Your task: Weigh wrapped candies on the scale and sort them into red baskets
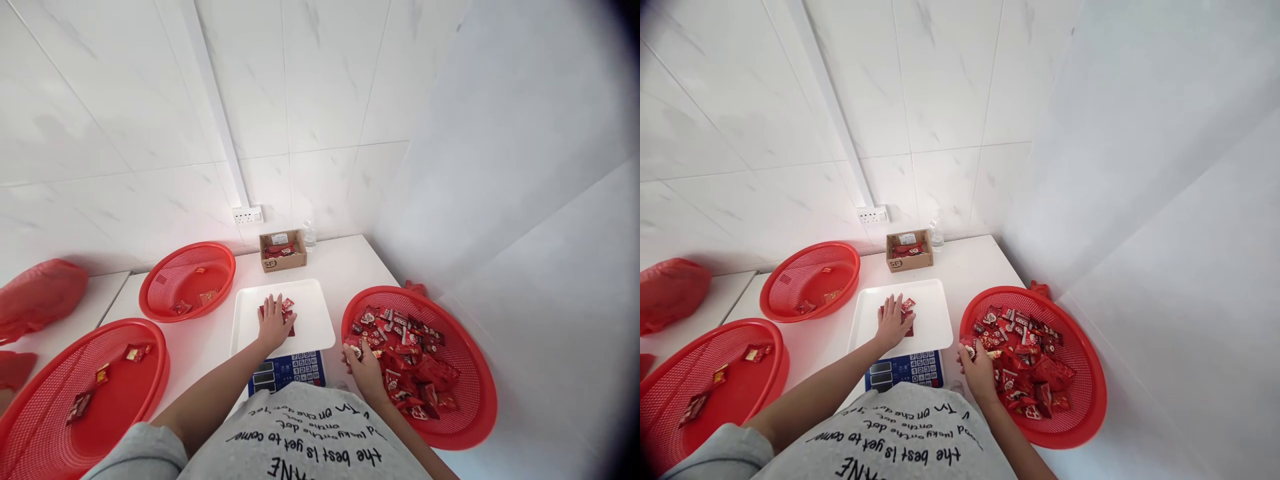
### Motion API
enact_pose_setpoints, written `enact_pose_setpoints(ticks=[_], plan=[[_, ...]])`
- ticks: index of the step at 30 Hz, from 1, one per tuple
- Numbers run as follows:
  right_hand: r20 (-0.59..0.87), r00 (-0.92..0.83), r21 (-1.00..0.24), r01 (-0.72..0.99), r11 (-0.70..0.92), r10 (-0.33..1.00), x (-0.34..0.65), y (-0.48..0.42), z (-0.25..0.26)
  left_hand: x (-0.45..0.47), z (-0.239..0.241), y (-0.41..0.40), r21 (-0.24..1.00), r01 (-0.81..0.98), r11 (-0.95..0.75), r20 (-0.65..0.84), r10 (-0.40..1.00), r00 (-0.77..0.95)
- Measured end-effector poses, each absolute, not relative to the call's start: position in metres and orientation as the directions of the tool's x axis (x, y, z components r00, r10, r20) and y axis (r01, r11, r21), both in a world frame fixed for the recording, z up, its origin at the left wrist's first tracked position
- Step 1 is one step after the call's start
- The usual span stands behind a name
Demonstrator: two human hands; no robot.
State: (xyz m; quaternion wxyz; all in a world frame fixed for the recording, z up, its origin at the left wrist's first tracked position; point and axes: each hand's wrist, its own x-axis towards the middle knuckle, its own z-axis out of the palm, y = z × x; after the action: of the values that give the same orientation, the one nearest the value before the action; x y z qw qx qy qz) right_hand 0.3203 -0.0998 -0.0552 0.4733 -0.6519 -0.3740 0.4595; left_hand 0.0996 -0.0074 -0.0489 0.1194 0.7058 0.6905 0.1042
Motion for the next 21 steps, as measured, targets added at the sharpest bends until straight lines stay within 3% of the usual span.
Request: enact_pose_setpoints(ticks=[7, 14, 17, 21], plan=[[-0.237, 0.312, -0.964, 0.046, -0.263, 0.92, 0.32, -0.1, -0.055, 0.092, -0.057, -0.003, 0.172, 0.932, -0.318, 0.016, 0.947, 0.32], [-0.245, 0.301, -0.959, 0.064, -0.276, 0.922, 0.32, -0.1, -0.052, 0.07, -0.045, 0.013, 0.181, 0.81, -0.559, 0.002, 0.823, 0.568], [-0.242, 0.301, -0.96, 0.066, -0.274, 0.922, 0.32, -0.1, -0.053, 0.068, -0.039, 0.016, 0.172, 0.793, -0.584, -0.019, 0.803, 0.596], [-0.248, 0.307, -0.959, 0.053, -0.277, 0.919, 0.32, -0.1, -0.056, 0.077, -0.043, 0.007, 0.134, 0.857, -0.498, 0.017, 0.866, 0.5]])
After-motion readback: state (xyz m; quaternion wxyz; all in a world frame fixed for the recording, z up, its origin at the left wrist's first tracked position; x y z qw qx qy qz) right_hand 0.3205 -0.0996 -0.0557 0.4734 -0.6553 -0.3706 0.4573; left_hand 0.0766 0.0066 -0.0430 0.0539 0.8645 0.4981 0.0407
